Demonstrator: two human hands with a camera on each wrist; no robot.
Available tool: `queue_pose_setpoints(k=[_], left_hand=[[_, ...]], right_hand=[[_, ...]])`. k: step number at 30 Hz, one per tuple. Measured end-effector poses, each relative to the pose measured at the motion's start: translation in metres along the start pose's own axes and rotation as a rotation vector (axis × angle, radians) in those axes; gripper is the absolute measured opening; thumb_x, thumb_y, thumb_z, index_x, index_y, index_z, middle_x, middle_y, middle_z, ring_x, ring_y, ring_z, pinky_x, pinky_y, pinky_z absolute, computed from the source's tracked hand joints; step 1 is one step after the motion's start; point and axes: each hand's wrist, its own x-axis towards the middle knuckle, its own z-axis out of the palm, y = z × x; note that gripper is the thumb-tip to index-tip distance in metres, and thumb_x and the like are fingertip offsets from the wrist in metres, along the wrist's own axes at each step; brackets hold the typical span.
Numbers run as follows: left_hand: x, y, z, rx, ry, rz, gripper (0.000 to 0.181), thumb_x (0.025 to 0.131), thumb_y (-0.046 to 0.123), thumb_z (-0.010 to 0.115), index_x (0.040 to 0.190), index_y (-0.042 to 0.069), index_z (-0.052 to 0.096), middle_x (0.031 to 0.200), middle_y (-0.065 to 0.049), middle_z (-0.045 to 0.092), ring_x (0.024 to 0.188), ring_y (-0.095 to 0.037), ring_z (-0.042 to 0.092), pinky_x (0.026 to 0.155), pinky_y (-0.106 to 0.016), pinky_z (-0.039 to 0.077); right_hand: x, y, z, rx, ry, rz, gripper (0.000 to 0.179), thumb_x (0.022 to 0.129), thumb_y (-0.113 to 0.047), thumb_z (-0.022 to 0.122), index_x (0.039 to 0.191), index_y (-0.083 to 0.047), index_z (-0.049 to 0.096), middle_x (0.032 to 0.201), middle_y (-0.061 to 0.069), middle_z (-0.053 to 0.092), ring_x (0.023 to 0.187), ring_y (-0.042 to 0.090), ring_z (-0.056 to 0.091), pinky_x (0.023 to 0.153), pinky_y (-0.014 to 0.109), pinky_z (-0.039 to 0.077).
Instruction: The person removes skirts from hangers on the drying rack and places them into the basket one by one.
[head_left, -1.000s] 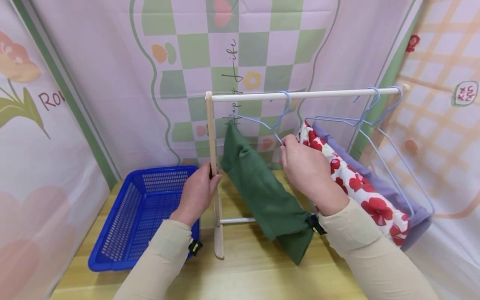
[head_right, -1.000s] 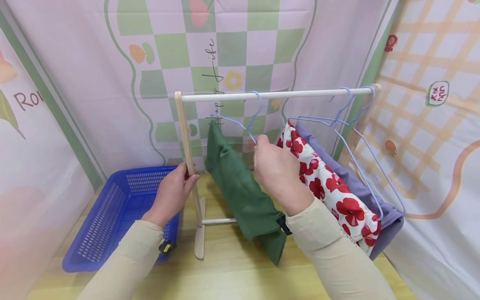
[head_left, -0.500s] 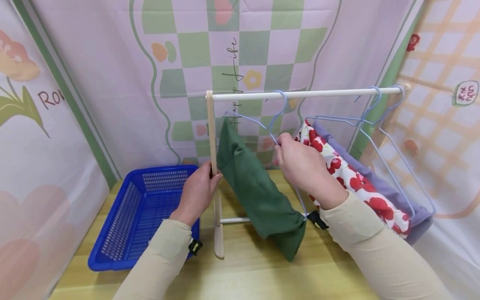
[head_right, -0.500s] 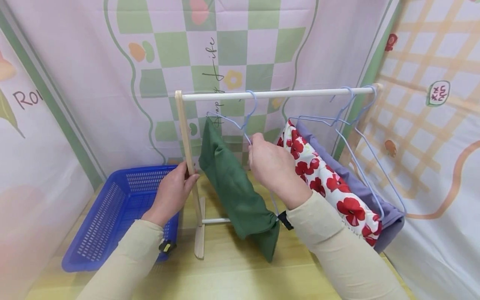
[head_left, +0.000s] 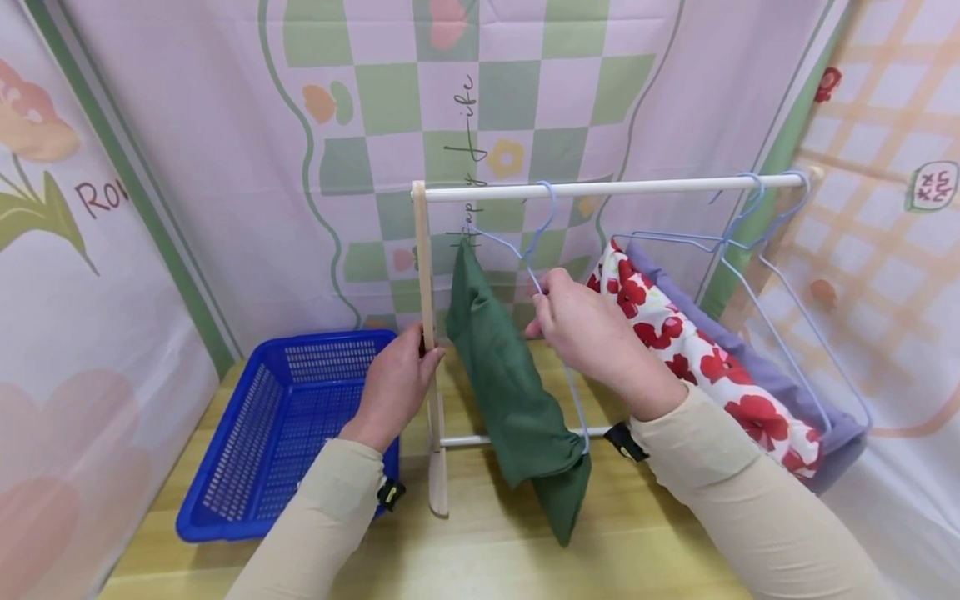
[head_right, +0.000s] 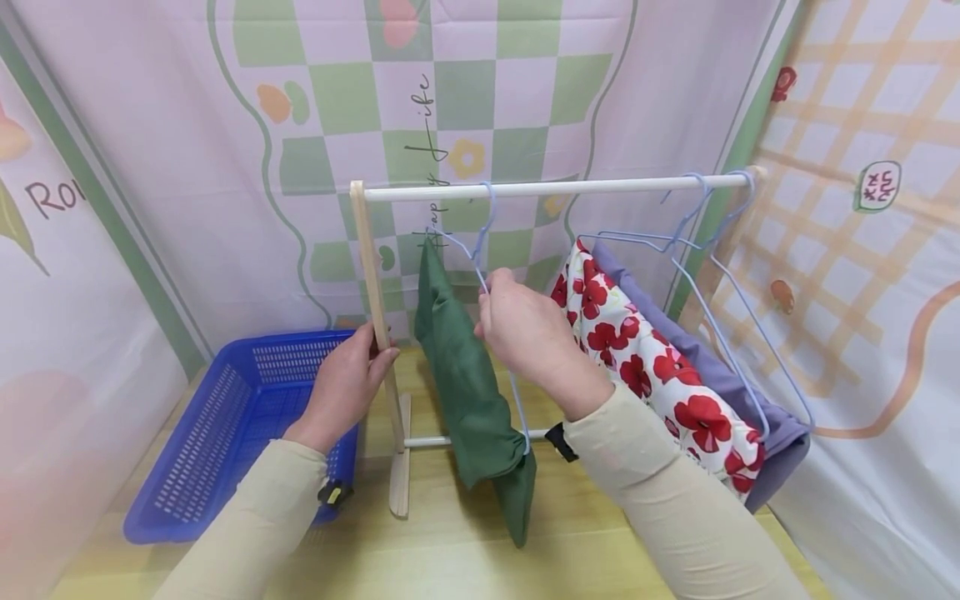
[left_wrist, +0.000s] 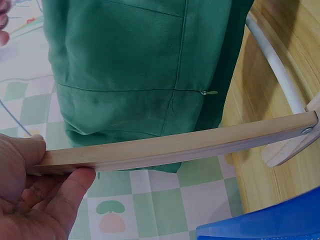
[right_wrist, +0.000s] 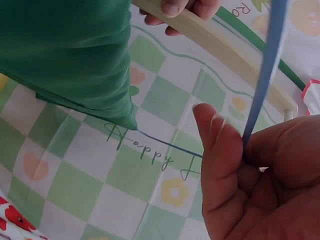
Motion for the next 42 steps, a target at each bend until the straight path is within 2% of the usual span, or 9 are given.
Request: queue_pose_setpoints(k=[5,13,16,23,29,42], left_hand=[[-0.001,0.001,0.000,-0.012,-0.001,-0.011,0.020,0.107,0.025,0.062,0.116,0.007,0.061,0.096,-0.008,0.070,0.081,-0.024,0.066,0.070,-0.040,0.059],[-0.001,0.003,0.002,-0.019,0.001,-0.024,0.018,0.106,0.022,0.063,0.117,0.007,0.061,0.097,-0.009,0.070,0.081,-0.024,0.067,0.070,-0.041,0.059],[-0.001,0.002,0.002,-0.017,0.003,-0.026,0.017,0.106,0.022,0.064,0.115,0.008,0.062,0.096,-0.009,0.070,0.080,-0.024,0.067,0.069,-0.041,0.058],[-0.001,0.002,0.002,-0.026,0.004,-0.026,0.018,0.106,0.023,0.064,0.116,0.008,0.062,0.098,-0.008,0.071,0.081,-0.024,0.067,0.070,-0.041,0.059],[-0.001,0.001,0.002,-0.044,-0.009,-0.048,0.020,0.106,0.023,0.064,0.119,0.008,0.062,0.101,-0.008,0.071,0.083,-0.023,0.068,0.070,-0.040,0.060],[-0.001,0.001,0.004,-0.061,0.008,-0.059,0.021,0.106,0.023,0.064,0.120,0.008,0.061,0.106,-0.010,0.073,0.088,-0.024,0.070,0.074,-0.041,0.061]], right_hand=[[0.000,-0.006,0.002,0.093,-0.044,0.016,0.028,0.112,-0.025,0.045,0.130,-0.005,0.049,0.093,0.007,0.075,0.073,0.019,0.071,0.069,0.035,0.061],[0.001,-0.015,0.005,0.117,-0.064,0.014,0.047,0.113,-0.025,0.043,0.152,0.000,0.037,0.094,0.002,0.076,0.077,0.016,0.070,0.066,0.032,0.056],[0.002,-0.018,0.007,0.115,-0.065,0.013,0.051,0.113,-0.025,0.041,0.156,0.000,0.033,0.093,0.000,0.077,0.076,0.016,0.069,0.063,0.031,0.055],[0.004,-0.025,0.010,0.103,-0.045,-0.014,0.052,0.112,-0.023,0.040,0.156,0.002,0.033,0.095,-0.002,0.077,0.064,0.014,0.064,0.058,0.032,0.053],[0.006,-0.029,0.012,0.102,-0.037,-0.029,0.054,0.109,-0.019,0.038,0.157,0.004,0.033,0.095,-0.003,0.077,0.063,0.015,0.063,0.060,0.033,0.051],[0.008,-0.036,0.015,0.181,-0.025,-0.039,0.059,0.106,-0.020,0.041,0.160,-0.001,0.029,0.092,-0.005,0.076,0.051,0.018,0.051,0.047,0.031,0.043]])
